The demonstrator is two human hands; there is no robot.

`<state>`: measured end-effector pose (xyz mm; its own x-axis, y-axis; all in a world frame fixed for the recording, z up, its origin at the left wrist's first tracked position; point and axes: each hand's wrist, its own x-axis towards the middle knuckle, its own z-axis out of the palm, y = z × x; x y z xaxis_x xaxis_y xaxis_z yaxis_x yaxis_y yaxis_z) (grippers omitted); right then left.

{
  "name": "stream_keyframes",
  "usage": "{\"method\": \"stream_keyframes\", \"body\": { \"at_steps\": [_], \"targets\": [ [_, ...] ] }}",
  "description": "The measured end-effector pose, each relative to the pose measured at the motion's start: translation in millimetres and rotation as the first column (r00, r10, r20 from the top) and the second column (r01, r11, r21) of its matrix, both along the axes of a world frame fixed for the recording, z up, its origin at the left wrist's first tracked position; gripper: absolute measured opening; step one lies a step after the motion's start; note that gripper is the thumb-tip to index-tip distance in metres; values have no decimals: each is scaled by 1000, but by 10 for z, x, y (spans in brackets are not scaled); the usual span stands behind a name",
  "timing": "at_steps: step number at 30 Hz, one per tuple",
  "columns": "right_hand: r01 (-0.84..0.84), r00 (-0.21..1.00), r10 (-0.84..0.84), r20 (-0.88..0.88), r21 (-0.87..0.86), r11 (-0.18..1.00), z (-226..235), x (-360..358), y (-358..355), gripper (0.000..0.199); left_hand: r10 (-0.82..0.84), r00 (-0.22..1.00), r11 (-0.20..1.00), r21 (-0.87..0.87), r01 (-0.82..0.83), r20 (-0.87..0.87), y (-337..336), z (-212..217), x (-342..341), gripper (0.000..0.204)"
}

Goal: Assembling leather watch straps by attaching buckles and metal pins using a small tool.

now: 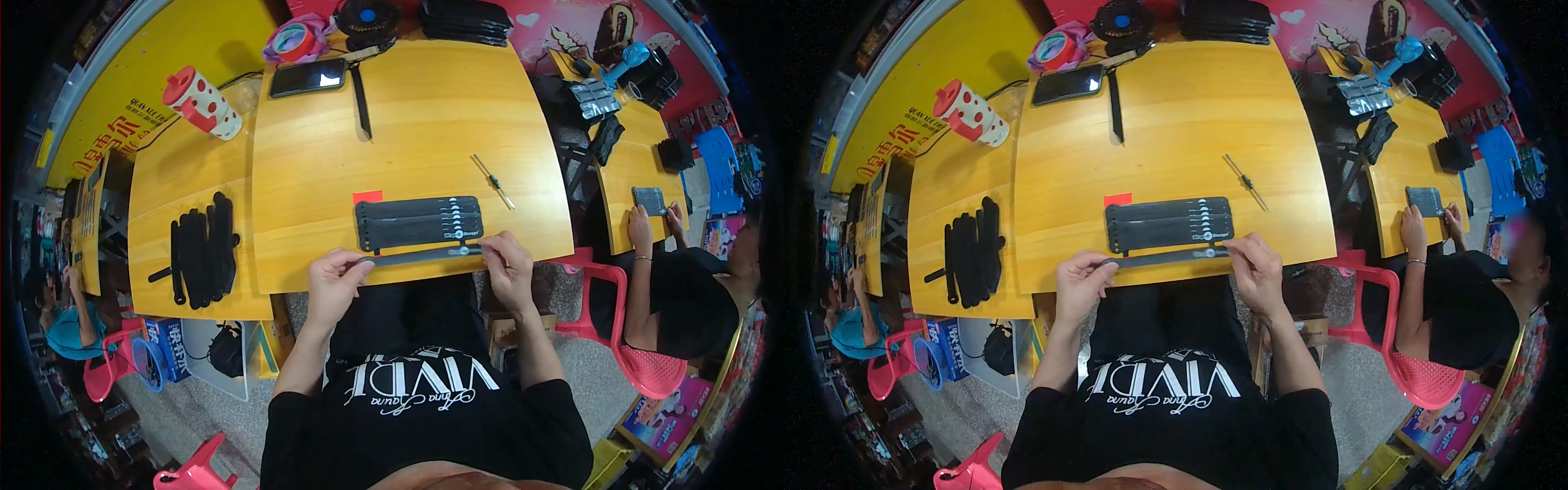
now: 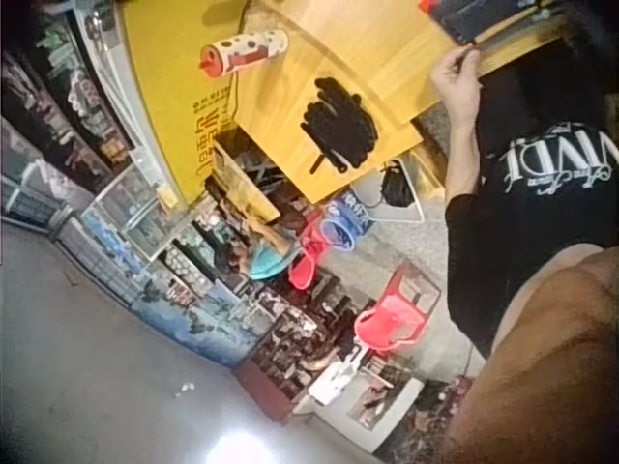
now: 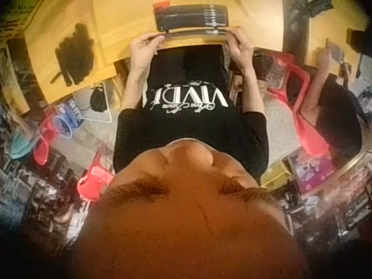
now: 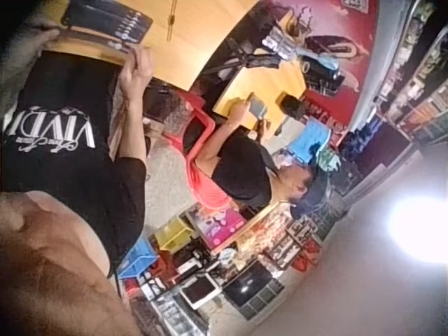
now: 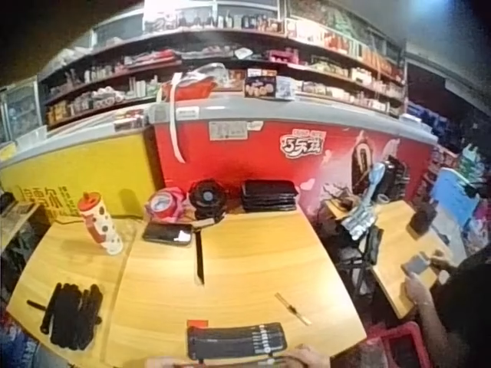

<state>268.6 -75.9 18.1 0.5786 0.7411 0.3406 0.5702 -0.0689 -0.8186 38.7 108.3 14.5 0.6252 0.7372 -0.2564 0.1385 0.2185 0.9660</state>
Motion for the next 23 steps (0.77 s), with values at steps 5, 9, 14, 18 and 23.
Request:
{"method": "stream_keyframes", "body": {
  "at_steps": [5,9,14,18,23],
  "targets": [
    [81,992,-83,-95,-20,997,-123,53,92,7,49,996,998,-30,-52,-73,67,-85,70,6],
    [55,995,-59,-81,-52,997,-90,86,116,9,75,990,996,-47,-81,-119,95,-80,99,6],
    [77,995,-80,-59,-64,995,-135,103,142,11,62,986,997,-29,-67,-152,112,-74,124,6],
    [100,994,-102,-33,-63,993,-143,90,150,11,68,983,997,-10,-70,-171,100,-57,135,5],
    [137,986,-143,-83,-73,988,-179,74,139,16,75,981,997,-5,-77,-180,100,-67,123,7]
  ]
}}
